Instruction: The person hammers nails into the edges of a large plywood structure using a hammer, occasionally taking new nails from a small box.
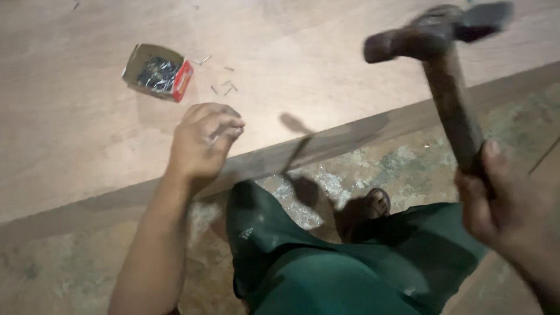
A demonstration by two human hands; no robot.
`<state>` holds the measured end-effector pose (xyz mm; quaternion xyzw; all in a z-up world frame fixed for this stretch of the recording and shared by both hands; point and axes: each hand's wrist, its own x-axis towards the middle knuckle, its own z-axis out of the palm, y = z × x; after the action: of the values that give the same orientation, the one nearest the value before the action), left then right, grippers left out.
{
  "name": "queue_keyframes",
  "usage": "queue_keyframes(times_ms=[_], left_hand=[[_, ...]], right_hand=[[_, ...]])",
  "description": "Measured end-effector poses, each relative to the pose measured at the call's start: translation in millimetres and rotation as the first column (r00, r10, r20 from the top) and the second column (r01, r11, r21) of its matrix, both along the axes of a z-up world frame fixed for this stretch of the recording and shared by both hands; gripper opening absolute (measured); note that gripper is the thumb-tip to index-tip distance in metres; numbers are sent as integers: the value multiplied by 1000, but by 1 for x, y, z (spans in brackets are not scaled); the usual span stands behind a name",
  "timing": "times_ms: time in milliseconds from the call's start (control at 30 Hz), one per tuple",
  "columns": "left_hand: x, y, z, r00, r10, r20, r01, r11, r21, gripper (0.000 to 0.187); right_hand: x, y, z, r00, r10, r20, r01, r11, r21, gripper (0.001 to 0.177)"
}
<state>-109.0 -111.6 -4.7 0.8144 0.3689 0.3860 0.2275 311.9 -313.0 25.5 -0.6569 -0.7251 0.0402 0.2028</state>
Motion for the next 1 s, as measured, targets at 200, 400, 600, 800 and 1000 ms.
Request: queue_keyframes(times_ms=[200,400,600,800,1000], left_hand=[[15,-7,-8,998,-3,61,25,930,-367,24],[18,-8,-7,996,18,-82,-48,924,-379,60],[17,-7,-18,988,13,-152,-60,948,-313,68],[17,-9,-23,987,26,-161,-68,963,-262,68],[15,-9,-25,989,20,-146,-55,970,-237,66]], right_hand=[[-34,38,-12,852,87,516,238,813,-531,73],[-44,31,9,932,148,332,-57,962,-269,81],[-59,40,7,923,247,296,-126,919,-375,88],[-82,46,14,915,282,287,-183,927,-328,84],[-81,47,13,915,322,245,-245,923,-296,80]])
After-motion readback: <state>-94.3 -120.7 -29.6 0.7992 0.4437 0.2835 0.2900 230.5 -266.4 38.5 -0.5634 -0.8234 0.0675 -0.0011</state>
